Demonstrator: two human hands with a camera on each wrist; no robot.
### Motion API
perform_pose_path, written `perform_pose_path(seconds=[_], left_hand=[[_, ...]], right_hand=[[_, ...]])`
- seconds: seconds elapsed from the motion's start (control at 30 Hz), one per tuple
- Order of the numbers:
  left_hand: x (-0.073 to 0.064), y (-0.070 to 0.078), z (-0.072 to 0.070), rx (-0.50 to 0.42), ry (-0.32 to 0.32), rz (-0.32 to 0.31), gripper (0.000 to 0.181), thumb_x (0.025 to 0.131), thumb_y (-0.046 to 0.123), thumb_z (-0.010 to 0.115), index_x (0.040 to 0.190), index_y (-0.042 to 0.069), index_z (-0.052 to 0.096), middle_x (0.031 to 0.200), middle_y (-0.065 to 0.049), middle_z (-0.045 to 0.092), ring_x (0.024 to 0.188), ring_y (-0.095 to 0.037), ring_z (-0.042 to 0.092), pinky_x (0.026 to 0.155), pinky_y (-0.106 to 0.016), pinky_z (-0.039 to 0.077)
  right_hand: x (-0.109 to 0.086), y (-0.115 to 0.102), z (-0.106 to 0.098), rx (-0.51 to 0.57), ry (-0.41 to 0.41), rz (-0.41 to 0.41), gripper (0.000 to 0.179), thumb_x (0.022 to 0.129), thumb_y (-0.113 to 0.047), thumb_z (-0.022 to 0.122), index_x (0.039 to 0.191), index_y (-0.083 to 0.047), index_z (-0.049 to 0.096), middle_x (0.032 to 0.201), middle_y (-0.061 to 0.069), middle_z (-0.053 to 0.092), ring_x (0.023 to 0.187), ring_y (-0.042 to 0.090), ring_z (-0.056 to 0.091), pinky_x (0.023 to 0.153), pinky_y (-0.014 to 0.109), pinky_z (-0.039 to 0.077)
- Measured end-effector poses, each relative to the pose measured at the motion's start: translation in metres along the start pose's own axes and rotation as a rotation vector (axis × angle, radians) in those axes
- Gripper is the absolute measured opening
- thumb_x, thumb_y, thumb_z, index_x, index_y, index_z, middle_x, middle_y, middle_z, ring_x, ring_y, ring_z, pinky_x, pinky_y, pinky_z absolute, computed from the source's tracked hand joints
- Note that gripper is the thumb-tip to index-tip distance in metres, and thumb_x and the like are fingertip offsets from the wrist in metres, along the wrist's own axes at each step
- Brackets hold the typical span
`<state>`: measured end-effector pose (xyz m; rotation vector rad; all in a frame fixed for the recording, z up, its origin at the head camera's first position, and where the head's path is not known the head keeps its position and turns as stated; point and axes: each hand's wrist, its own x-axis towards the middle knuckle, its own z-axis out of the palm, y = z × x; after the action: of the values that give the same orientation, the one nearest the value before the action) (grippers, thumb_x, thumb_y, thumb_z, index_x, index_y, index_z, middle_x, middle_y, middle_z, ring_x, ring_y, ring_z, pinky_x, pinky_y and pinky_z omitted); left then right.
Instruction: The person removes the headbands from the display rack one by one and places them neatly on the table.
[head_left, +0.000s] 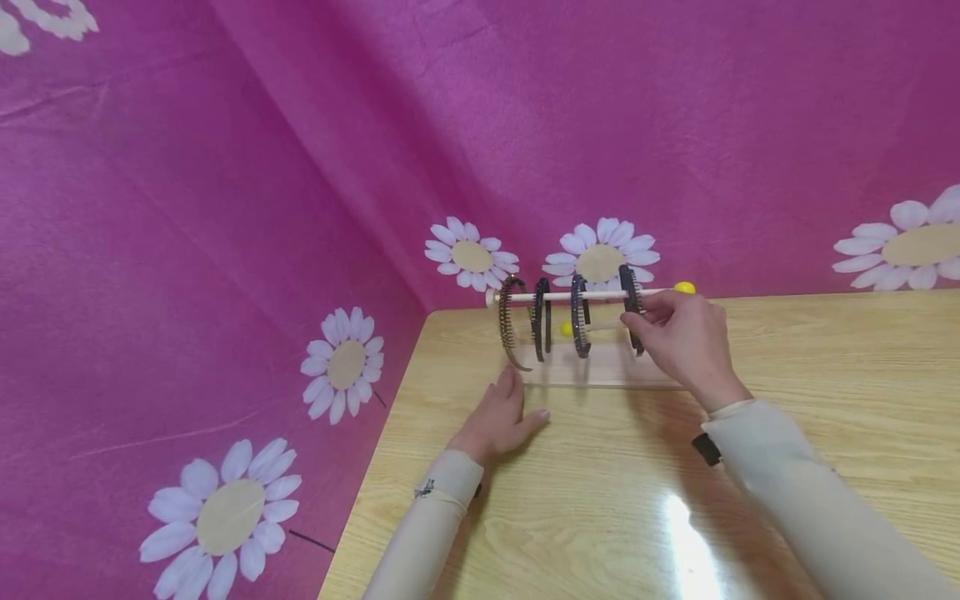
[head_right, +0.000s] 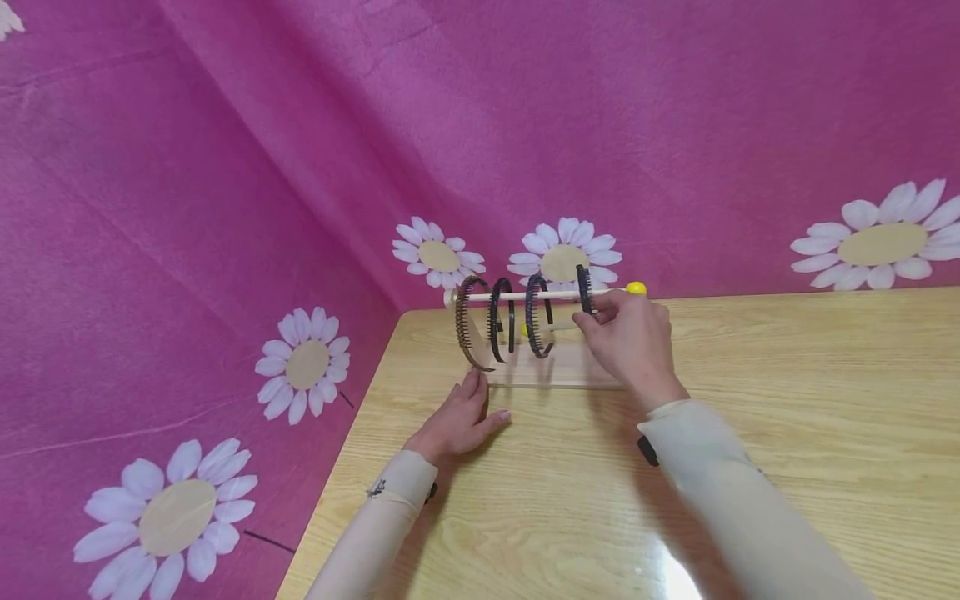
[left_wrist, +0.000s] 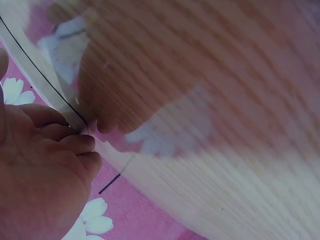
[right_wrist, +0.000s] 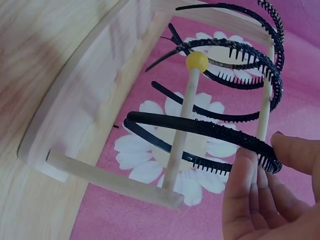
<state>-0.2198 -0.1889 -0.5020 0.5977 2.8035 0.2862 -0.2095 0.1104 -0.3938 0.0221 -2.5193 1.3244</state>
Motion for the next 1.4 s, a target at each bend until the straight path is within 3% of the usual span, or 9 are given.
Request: perform_pose_path(seconds=[0.5,0.9,1.07,1.2,1.4], left_hand=[[0.000,0.001,0.002,0.003,0.026,-0.001,0.092,0.102,0.062,0.037,0.158,-0.002,0.003,0.165,-0.022,-0.002,0.152,-0.033,0.007,0.122,-0.041,0.011],[-0.001,0.002,0.002,-0.017,0.028,-0.010,0.091,0.101,0.062,0.038,0.159,0.000,0.004,0.165,-0.018,-0.007,0.152,-0.034,0.007,0.122,-0.041,0.011],[-0.002,0.002,0.001,-0.013,0.026,-0.016,0.092,0.101,0.062,0.039,0.158,-0.001,0.003,0.165,-0.022,-0.002,0.150,-0.038,0.011,0.121,-0.043,0.014],[-0.002,0.001,0.002,-0.010,0.030,-0.014,0.093,0.101,0.063,0.038,0.158,-0.002,0.001,0.165,-0.024,0.000,0.151,-0.038,0.011,0.121,-0.043,0.014],[-0.002,0.002,0.002,-0.016,0.033,-0.009,0.092,0.101,0.062,0.038,0.158,-0.002,0.005,0.165,-0.023,-0.002,0.150,-0.038,0.012,0.122,-0.043,0.013]], right_hand=[[0.006,-0.009,-0.017,0.002,0.020,-0.045,0.046,0.093,-0.034,0.073,0.112,0.007,0.073,0.096,0.023,0.074,0.083,0.034,0.070,0.074,0.047,0.053],[0.014,-0.020,-0.030,0.025,0.030,0.005,0.048,0.093,-0.038,0.071,0.117,0.004,0.072,0.101,0.022,0.073,0.088,0.034,0.070,0.081,0.048,0.052],[0.017,-0.023,-0.035,0.034,0.049,0.008,0.048,0.093,-0.040,0.071,0.116,0.002,0.073,0.100,0.021,0.074,0.086,0.033,0.071,0.077,0.044,0.053],[0.018,-0.027,-0.041,0.029,0.088,0.001,0.043,0.092,-0.039,0.072,0.113,-0.001,0.075,0.096,0.017,0.075,0.080,0.024,0.071,0.072,0.032,0.049],[0.020,-0.030,-0.050,0.034,0.127,-0.001,0.043,0.091,-0.041,0.073,0.112,-0.003,0.076,0.096,0.016,0.076,0.065,-0.005,0.060,0.059,0.019,0.046]])
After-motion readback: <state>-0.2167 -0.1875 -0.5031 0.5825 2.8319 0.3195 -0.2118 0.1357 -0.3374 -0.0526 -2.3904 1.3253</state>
